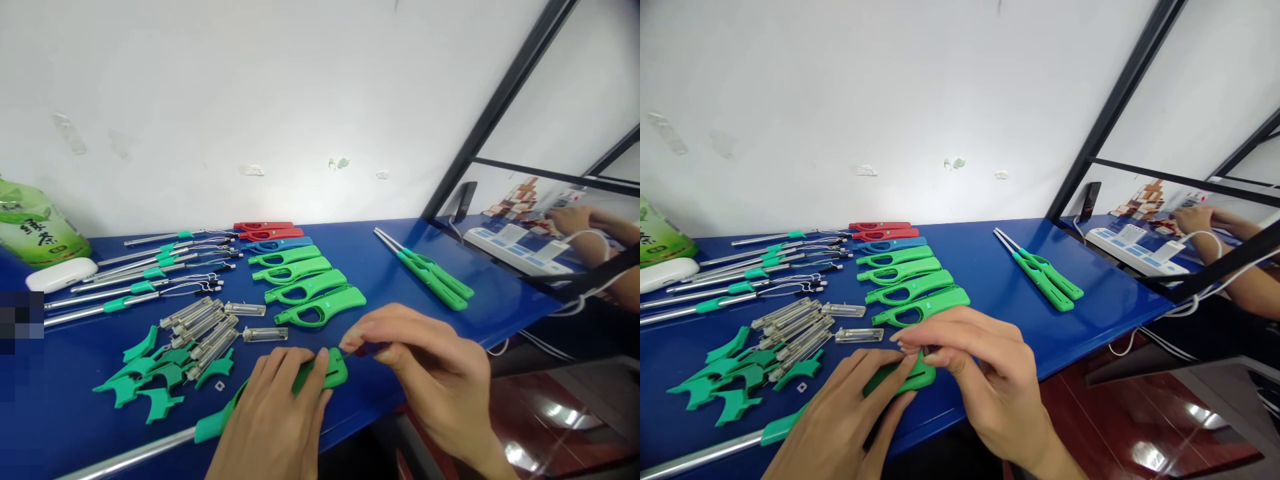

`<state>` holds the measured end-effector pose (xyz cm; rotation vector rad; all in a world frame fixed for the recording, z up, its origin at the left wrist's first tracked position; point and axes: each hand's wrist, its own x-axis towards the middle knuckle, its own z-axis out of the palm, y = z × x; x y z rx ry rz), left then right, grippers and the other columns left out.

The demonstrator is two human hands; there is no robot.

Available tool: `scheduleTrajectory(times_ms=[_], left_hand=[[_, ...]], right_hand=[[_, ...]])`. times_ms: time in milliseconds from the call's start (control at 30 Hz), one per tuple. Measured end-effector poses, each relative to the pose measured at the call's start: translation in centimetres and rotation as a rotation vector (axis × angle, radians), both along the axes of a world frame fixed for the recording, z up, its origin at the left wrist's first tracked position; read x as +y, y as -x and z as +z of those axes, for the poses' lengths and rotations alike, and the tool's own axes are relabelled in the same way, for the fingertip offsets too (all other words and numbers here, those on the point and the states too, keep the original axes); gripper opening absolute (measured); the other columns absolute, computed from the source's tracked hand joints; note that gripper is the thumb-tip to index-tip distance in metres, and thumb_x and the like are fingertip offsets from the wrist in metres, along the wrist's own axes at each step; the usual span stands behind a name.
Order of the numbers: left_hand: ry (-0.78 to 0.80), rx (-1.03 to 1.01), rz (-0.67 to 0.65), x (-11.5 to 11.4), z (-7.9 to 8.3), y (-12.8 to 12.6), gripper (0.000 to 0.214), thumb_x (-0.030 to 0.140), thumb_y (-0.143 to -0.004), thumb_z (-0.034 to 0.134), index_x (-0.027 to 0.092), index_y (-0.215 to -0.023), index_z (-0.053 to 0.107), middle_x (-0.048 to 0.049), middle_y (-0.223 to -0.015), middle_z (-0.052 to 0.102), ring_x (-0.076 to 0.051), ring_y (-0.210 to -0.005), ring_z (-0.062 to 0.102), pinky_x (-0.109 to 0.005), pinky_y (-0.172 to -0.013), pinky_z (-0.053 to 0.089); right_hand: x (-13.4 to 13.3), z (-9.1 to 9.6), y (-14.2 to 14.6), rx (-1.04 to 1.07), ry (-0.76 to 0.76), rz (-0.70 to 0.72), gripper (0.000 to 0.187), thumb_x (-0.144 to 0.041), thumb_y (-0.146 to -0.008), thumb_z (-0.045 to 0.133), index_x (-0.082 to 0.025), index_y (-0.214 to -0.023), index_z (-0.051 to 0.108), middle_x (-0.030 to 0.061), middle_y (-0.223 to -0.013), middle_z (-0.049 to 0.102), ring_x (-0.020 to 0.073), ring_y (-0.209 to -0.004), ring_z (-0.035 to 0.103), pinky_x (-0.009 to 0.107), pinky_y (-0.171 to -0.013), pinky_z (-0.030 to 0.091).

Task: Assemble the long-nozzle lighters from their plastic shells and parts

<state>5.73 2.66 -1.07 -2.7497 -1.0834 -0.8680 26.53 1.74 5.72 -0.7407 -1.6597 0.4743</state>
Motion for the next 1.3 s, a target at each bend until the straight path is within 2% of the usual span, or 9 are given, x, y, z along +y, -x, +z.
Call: scheduleTrajectory(times_ms=[167,333,400,533,667,800,900,1067,1300], left_hand=[[0.005,0.021,-0.015,0.1,-0.1,0.1,0.041,0.017,-0.107,0.055,0.019,-0.148,0.058,-0.0073,-0.119,0.073,-0.025,-0.102,0.072,-0.042,-0.083,0.067],[-0.009,0.003,-0.021,0.2,0.0,0.1,0.041,0.017,-0.108,0.053,0.019,-0.149,0.058,-0.0076,-0.117,0.073,-0.023,-0.1,0.072,-0.04,-0.081,0.067],[-0.02,-0.013,-0.012,0.1,0.1,0.1,0.04,0.017,-0.108,0.054,0.018,-0.147,0.059,-0.008,-0.117,0.073,-0.023,-0.101,0.072,-0.039,-0.082,0.067],[-0.026,0.017,0.005,-0.1,0.3,0.0,0.037,0.017,-0.109,0.051,0.019,-0.144,0.063,-0.0077,-0.117,0.073,-0.023,-0.102,0.073,-0.039,-0.083,0.067],[-0.025,0.04,0.02,-0.3,0.4,0.0,0.039,0.017,-0.11,0.047,0.02,-0.145,0.063,-0.0073,-0.116,0.074,-0.023,-0.101,0.074,-0.037,-0.082,0.066],[-0.037,0.051,0.024,-0.3,0.4,0.0,0.038,0.016,-0.109,0.047,0.02,-0.144,0.062,-0.0063,-0.114,0.073,-0.023,-0.101,0.074,-0.038,-0.082,0.065],[-0.1,0.055,0.046,-0.3,0.2,-0.2,0.042,0.019,-0.109,0.049,0.015,-0.15,0.056,-0.0088,-0.119,0.073,-0.025,-0.105,0.073,-0.04,-0.085,0.065],[-0.104,0.05,0.103,-0.5,-0.2,-0.4,0.035,0.02,-0.107,0.054,0.014,-0.141,0.059,-0.0109,-0.121,0.071,-0.028,-0.105,0.073,-0.04,-0.084,0.065],[-0.128,0.048,0.087,-0.3,0.0,-0.5,0.027,0.019,-0.106,0.052,0.017,-0.132,0.062,-0.011,-0.12,0.073,-0.028,-0.101,0.074,-0.043,-0.083,0.064]], right_hand=[[0.6,-0.8,0.8,0.003,-0.063,-0.041,0.034,-0.002,-0.102,0.066,-0.029,-0.116,0.082,-0.0031,-0.103,0.084,0.0132,-0.091,0.074,0.024,-0.081,0.061],[0.3,-0.6,0.3,-0.027,-0.089,-0.062,0.031,-0.003,-0.101,0.07,-0.028,-0.113,0.082,-0.0019,-0.101,0.084,0.016,-0.092,0.077,0.029,-0.084,0.064],[-0.2,-0.6,-0.7,0.008,-0.075,-0.153,0.029,-0.005,-0.1,0.073,-0.03,-0.112,0.082,-0.0015,-0.101,0.085,0.0186,-0.094,0.079,0.032,-0.084,0.065],[-1.0,-1.5,-3.7,0.244,-0.052,-0.475,0.017,-0.018,-0.097,0.083,-0.031,-0.107,0.082,-0.0014,-0.103,0.085,0.0205,-0.099,0.081,0.034,-0.089,0.067],[-1.4,-3.2,-6.1,0.207,0.147,-0.633,0.016,-0.033,-0.087,0.093,-0.028,-0.097,0.082,0.0017,-0.099,0.087,0.0223,-0.088,0.084,0.033,-0.083,0.07],[-1.5,-4.6,-6.5,0.109,0.309,-0.606,0.022,-0.041,-0.081,0.095,-0.024,-0.084,0.081,0.0046,-0.095,0.086,0.0231,-0.081,0.084,0.029,-0.077,0.07],[-1.1,-5.3,-6.2,-0.052,0.362,-0.584,0.024,-0.045,-0.083,0.093,-0.024,-0.084,0.083,0.0034,-0.09,0.084,0.0232,-0.08,0.082,0.03,-0.078,0.069],[-0.7,-5.7,-5.9,-0.323,0.29,-0.496,0.017,-0.043,-0.097,0.082,-0.027,-0.097,0.085,0.003,-0.099,0.084,0.0237,-0.092,0.081,0.033,-0.088,0.066],[-0.8,-6.2,-5.7,-0.333,0.217,-0.474,0.012,-0.038,-0.102,0.078,-0.027,-0.103,0.083,0.0051,-0.11,0.083,0.0255,-0.104,0.079,0.037,-0.096,0.063]])
